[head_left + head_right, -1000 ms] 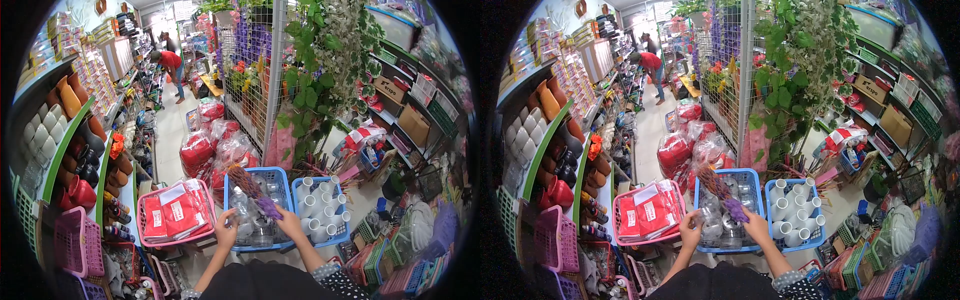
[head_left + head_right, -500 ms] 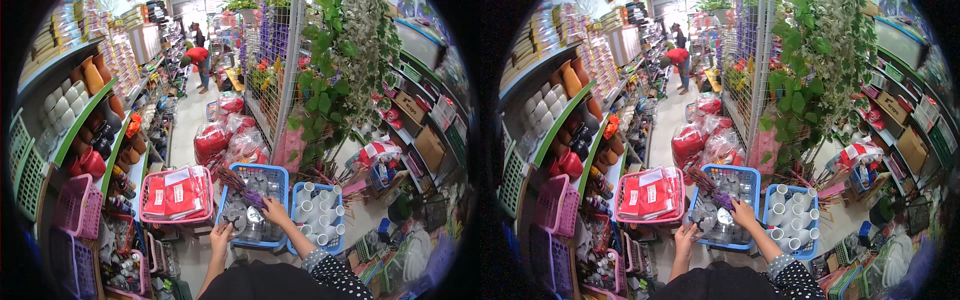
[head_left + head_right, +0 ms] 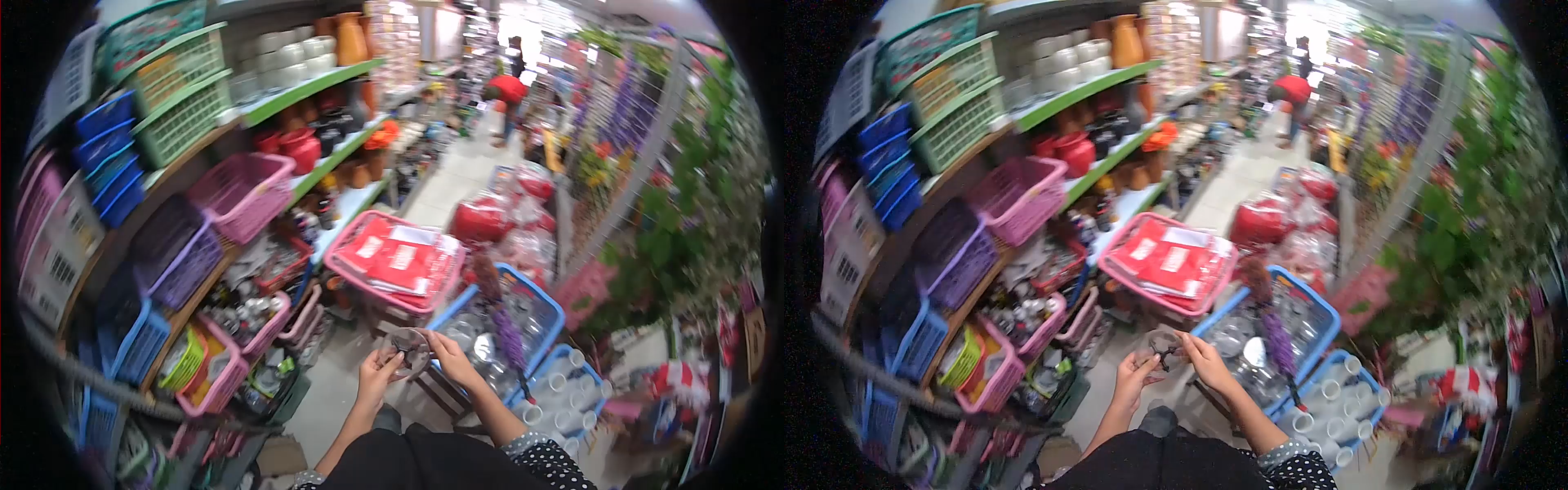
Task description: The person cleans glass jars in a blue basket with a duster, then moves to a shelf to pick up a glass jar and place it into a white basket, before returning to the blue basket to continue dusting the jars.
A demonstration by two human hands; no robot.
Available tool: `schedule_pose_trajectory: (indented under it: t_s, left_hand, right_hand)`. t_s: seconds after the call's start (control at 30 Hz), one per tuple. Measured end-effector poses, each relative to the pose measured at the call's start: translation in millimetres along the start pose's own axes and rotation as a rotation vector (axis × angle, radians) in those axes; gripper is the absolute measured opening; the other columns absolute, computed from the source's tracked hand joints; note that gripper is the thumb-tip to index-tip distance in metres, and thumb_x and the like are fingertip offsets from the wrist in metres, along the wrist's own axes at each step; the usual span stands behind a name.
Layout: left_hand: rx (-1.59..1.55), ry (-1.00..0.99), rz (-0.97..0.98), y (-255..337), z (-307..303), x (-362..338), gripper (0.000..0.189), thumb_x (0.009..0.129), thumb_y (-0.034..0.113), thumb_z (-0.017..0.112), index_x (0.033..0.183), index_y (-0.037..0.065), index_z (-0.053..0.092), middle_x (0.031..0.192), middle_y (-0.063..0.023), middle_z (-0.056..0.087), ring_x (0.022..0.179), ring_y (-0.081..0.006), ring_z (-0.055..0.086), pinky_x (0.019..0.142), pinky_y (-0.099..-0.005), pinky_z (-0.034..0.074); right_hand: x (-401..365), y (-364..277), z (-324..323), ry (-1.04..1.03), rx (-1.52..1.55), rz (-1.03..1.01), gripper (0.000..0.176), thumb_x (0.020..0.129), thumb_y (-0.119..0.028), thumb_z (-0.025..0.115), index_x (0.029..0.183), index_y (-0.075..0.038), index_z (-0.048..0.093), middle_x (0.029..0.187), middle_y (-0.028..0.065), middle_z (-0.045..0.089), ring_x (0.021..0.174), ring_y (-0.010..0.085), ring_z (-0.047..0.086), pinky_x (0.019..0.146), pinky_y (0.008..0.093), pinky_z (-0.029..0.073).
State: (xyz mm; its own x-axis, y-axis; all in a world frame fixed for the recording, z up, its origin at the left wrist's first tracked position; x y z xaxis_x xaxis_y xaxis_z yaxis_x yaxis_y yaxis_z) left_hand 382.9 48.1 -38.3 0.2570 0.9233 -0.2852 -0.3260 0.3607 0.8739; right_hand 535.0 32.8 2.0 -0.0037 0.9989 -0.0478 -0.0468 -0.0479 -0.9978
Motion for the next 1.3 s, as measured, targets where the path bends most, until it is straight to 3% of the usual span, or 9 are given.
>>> schedule_pose_trajectory:
  t_s: [0.17, 0.5, 0.77, 0.83, 0.9, 1.13, 1.2, 1.23, 1.3]
  left_hand:
    - [-0.041, 0.255, 0.15, 47, -94, -30, 0.027, 0.083, 0.012, 0.068, 0.105, 0.002, 0.056, 0.094, -0.0058, 0.063, 0.081, -0.0126, 0.064, 0.062, -0.0256, 0.055]
    - [0.093, 0.673, 0.409, 139, -303, -113, 0.023, 0.083, 0.011, 0.069, 0.101, 0.001, 0.058, 0.09, -0.0027, 0.062, 0.077, -0.0088, 0.06, 0.06, -0.0226, 0.051]
    - [0.377, 0.814, 0.729, 300, -426, -192, 0.026, 0.081, 0.006, 0.07, 0.102, 0.0, 0.057, 0.093, -0.0034, 0.062, 0.083, -0.0088, 0.059, 0.071, -0.0223, 0.048]
    - [0.526, 0.792, 0.876, 344, -447, -199, 0.026, 0.08, 0.006, 0.07, 0.103, -0.001, 0.058, 0.092, -0.0034, 0.063, 0.085, -0.0101, 0.059, 0.073, -0.0255, 0.048]
    - [0.674, 0.836, 0.859, 382, -467, -202, 0.029, 0.079, 0.007, 0.071, 0.105, -0.002, 0.059, 0.093, -0.0053, 0.064, 0.086, -0.0112, 0.059, 0.075, -0.0264, 0.048]
    - [1.406, 1.233, 0.575, 477, -576, -164, 0.048, 0.073, 0.015, 0.075, 0.116, 0.003, 0.06, 0.102, -0.0168, 0.064, 0.095, -0.0283, 0.062, 0.082, -0.035, 0.048]
    - [1.35, 1.162, 0.378, 487, -628, -127, 0.05, 0.066, 0.015, 0.079, 0.113, 0.005, 0.063, 0.104, -0.0146, 0.065, 0.098, -0.0272, 0.06, 0.085, -0.0354, 0.046]
    - [1.348, 1.166, 0.381, 490, -648, -119, 0.05, 0.066, 0.015, 0.079, 0.113, 0.005, 0.063, 0.104, -0.0146, 0.065, 0.098, -0.0272, 0.06, 0.085, -0.0354, 0.046]
    - [1.172, 0.776, 0.346, 481, -684, -76, 0.056, 0.059, 0.017, 0.083, 0.111, 0.006, 0.064, 0.107, -0.0126, 0.065, 0.102, -0.026, 0.059, 0.088, -0.0351, 0.045]
  right_hand:
    - [42, -10, 114, -0.342, -0.018, 0.032, 0.048, 0.095, -0.033, 0.05, 0.131, -0.002, 0.045, 0.107, 0.0058, 0.06, 0.089, 0.0118, 0.062, 0.069, 0.0237, 0.047]
    - [85, -10, 368, -0.847, 0.086, 0.04, 0.051, 0.094, -0.029, 0.054, 0.132, 0.001, 0.04, 0.102, 0.0052, 0.061, 0.085, 0.0119, 0.059, 0.07, 0.0265, 0.051]
    - [116, -82, 573, -1.004, -0.022, -0.279, 0.044, 0.096, -0.037, 0.048, 0.123, -0.002, 0.048, 0.098, 0.0059, 0.058, 0.086, 0.0094, 0.056, 0.068, 0.0242, 0.047]
    - [120, -110, 608, -1.029, -0.007, -0.192, 0.045, 0.096, -0.042, 0.045, 0.122, -0.006, 0.047, 0.096, 0.0051, 0.057, 0.085, 0.0114, 0.059, 0.063, 0.0248, 0.049]
    - [135, -126, 646, -1.04, -0.044, -0.219, 0.045, 0.094, -0.048, 0.045, 0.118, -0.01, 0.049, 0.092, 0.0046, 0.057, 0.069, 0.0125, 0.062, 0.054, 0.0236, 0.047]
    - [225, -137, 766, -0.921, -0.123, -0.3, 0.048, 0.077, -0.035, 0.074, 0.107, -0.004, 0.052, 0.087, 0.0061, 0.06, 0.066, 0.0127, 0.057, 0.052, 0.026, 0.046]
    - [258, -128, 803, -0.887, -0.158, -0.299, 0.049, 0.074, -0.033, 0.076, 0.105, -0.004, 0.053, 0.087, 0.0062, 0.06, 0.064, 0.0129, 0.056, 0.052, 0.0262, 0.046]
    - [276, -119, 820, -0.88, -0.268, -0.33, 0.052, 0.072, -0.036, 0.077, 0.106, -0.003, 0.054, 0.086, 0.0104, 0.061, 0.074, 0.0159, 0.058, 0.059, 0.0295, 0.048]
    - [303, -104, 849, -0.871, -0.378, -0.367, 0.055, 0.071, -0.039, 0.077, 0.106, -0.002, 0.056, 0.086, 0.0147, 0.063, 0.084, 0.0189, 0.06, 0.066, 0.0327, 0.05]
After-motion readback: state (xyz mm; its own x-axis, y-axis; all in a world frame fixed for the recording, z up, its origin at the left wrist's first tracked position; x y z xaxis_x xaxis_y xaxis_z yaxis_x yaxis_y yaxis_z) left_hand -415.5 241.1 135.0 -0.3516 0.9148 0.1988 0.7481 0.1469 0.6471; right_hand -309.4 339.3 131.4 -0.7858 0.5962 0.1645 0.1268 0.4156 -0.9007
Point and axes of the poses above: each hand's wrist, its own x-axis towards the middle knuckle, its own z-axis out of the palm, y = z × x, the point moved 9 cm from there along x, towards the middle knuckle
